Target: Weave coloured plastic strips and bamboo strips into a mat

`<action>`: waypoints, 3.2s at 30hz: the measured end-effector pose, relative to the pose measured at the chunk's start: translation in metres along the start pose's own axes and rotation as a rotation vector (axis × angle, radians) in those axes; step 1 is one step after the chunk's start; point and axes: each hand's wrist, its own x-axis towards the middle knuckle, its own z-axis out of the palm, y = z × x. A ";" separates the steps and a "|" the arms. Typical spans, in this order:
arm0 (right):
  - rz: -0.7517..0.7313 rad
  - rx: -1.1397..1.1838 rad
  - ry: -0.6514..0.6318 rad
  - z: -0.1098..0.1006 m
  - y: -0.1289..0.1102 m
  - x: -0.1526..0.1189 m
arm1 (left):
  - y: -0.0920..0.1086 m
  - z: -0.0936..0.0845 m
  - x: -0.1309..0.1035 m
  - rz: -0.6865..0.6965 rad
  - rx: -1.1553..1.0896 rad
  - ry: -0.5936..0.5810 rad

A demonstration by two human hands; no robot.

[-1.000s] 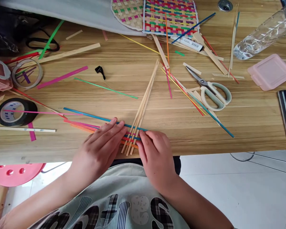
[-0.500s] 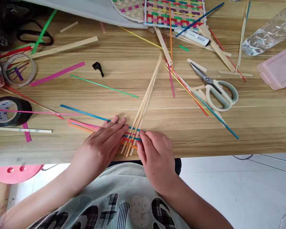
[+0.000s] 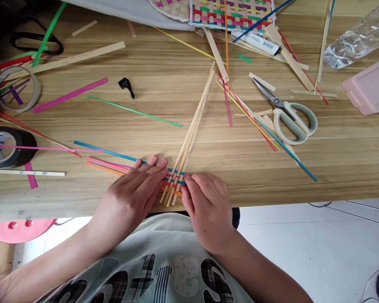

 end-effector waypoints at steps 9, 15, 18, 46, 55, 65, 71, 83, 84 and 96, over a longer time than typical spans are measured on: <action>0.000 -0.006 0.030 0.001 0.000 -0.001 | -0.002 -0.001 -0.003 0.001 -0.004 -0.019; 0.000 0.010 0.062 0.000 0.001 -0.003 | -0.002 -0.004 -0.003 0.004 -0.036 -0.012; -0.008 0.006 0.067 0.000 0.001 -0.003 | -0.001 -0.004 -0.003 0.007 -0.044 -0.010; 0.011 -0.032 0.122 0.001 0.001 -0.005 | 0.000 -0.005 -0.002 0.013 -0.037 -0.049; 0.013 -0.038 0.037 0.001 0.001 -0.001 | -0.002 -0.004 0.000 0.003 -0.028 -0.053; 0.010 -0.019 0.023 0.000 0.002 -0.003 | -0.001 -0.003 0.000 0.022 -0.008 -0.043; 0.011 -0.002 0.021 0.001 0.002 -0.002 | -0.001 -0.003 -0.001 0.022 -0.026 -0.033; 0.020 0.010 0.038 0.001 0.001 -0.001 | -0.002 -0.001 -0.001 0.023 -0.049 -0.008; 0.016 0.007 0.041 0.001 0.001 -0.002 | -0.002 0.000 -0.002 0.024 -0.050 -0.007; -0.056 -0.006 0.048 -0.001 0.001 -0.007 | -0.005 -0.003 -0.005 0.040 -0.105 0.025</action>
